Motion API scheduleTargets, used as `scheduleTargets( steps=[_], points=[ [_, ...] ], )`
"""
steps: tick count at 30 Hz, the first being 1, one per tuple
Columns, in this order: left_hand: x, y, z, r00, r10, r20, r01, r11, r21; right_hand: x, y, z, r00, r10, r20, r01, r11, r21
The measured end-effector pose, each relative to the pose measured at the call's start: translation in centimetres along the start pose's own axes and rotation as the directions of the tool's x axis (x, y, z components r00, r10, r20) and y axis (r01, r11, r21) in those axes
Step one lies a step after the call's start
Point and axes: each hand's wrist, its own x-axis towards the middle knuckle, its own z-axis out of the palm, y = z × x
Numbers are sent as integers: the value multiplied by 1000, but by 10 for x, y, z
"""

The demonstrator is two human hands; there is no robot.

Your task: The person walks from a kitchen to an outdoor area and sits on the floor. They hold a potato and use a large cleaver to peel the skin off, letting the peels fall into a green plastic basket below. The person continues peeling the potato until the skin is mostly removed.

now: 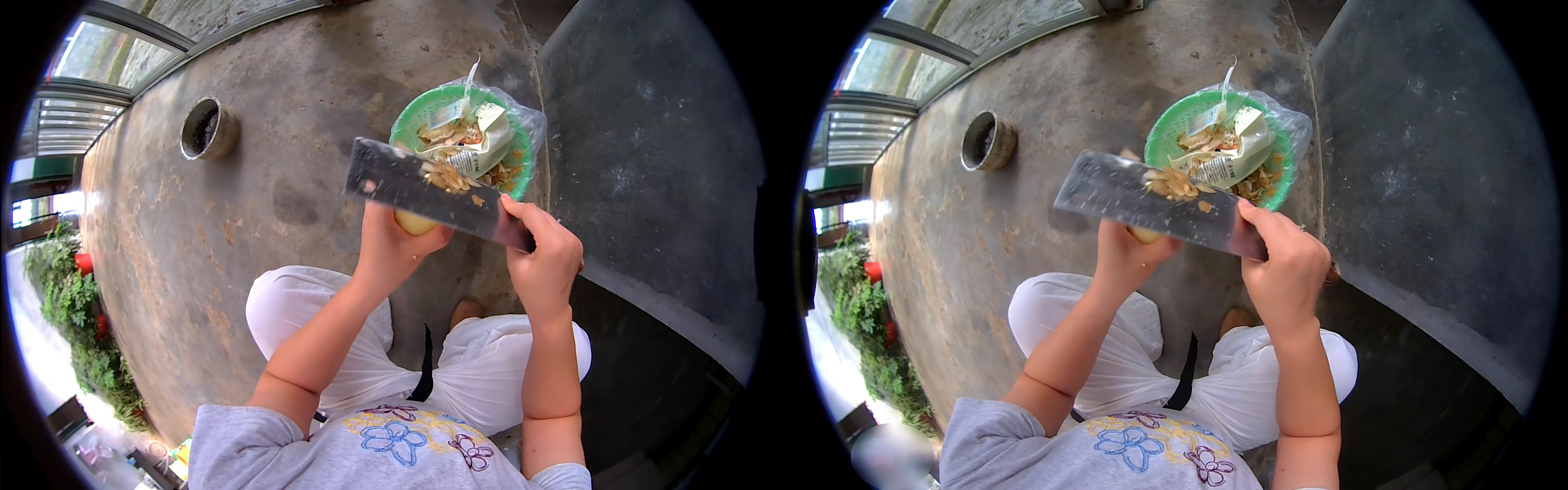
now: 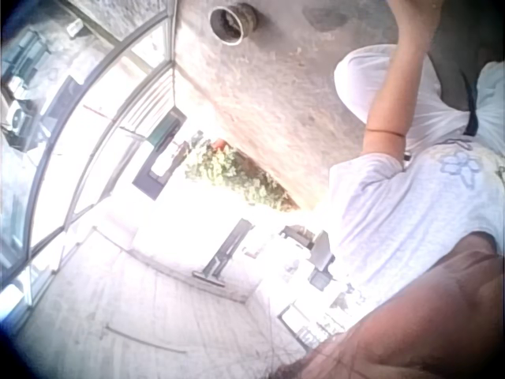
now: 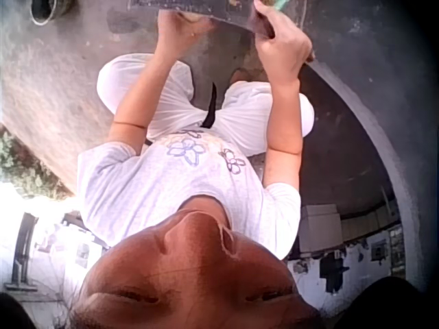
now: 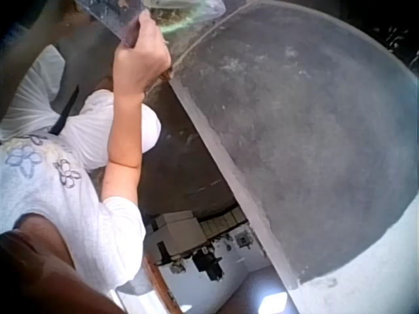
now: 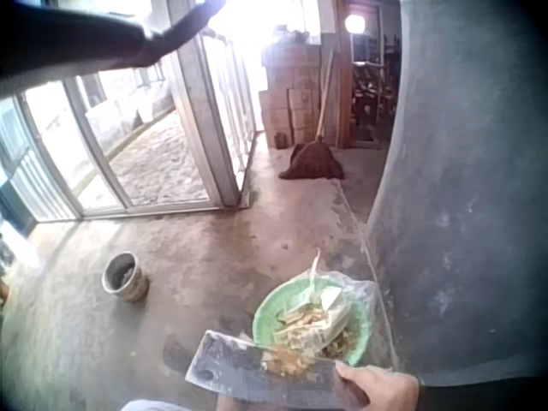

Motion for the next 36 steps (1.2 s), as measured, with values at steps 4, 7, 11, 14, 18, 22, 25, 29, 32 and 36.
scheduleTargets(
  steps=[4, 7, 11, 14, 18, 22, 25, 29, 32, 36],
  points=[
    [1, 8, 3, 956, -291, 29, 286, 907, -309, 1, 13, -3, 961, 269, 60, -266, 963, -46],
    [3, 19, 7, 854, -479, 204, 475, 559, -679, 2, 14, -4, 911, 405, 72, -408, 913, 25],
    [6, 19, 9, 782, -524, 338, 514, 234, -826, -3, 4, 7, 978, 201, -60, -186, 962, 199],
    [6, 13, 10, 782, -515, 351, 488, 155, -859, -12, 0, 18, 988, -53, -142, 73, 987, 142],
    [9, -18, -3, 831, -349, 434, 492, 95, -865, -20, -10, 25, 918, -361, -165, 364, 931, -12],
    [10, -16, -1, 797, -394, 457, 484, -36, -874, -26, -12, 32, 869, -452, -201, 447, 892, -70],
    [9, -17, -1, 781, -431, 452, 482, -44, -875, -25, -13, 32, 867, -451, -209, 450, 891, -55],
    [7, -18, 3, 782, -438, 444, 488, -12, -873, -24, -14, 34, 867, -455, -201, 457, 889, -40],
    [6, -22, 5, 786, -457, 416, 466, -4, -885, -24, -18, 32, 876, -451, -173, 454, 891, -25],
    [5, -31, 6, 822, -430, 373, 414, 2, -910, -23, -18, 32, 869, -457, -190, 454, 889, -65]
  ],
)
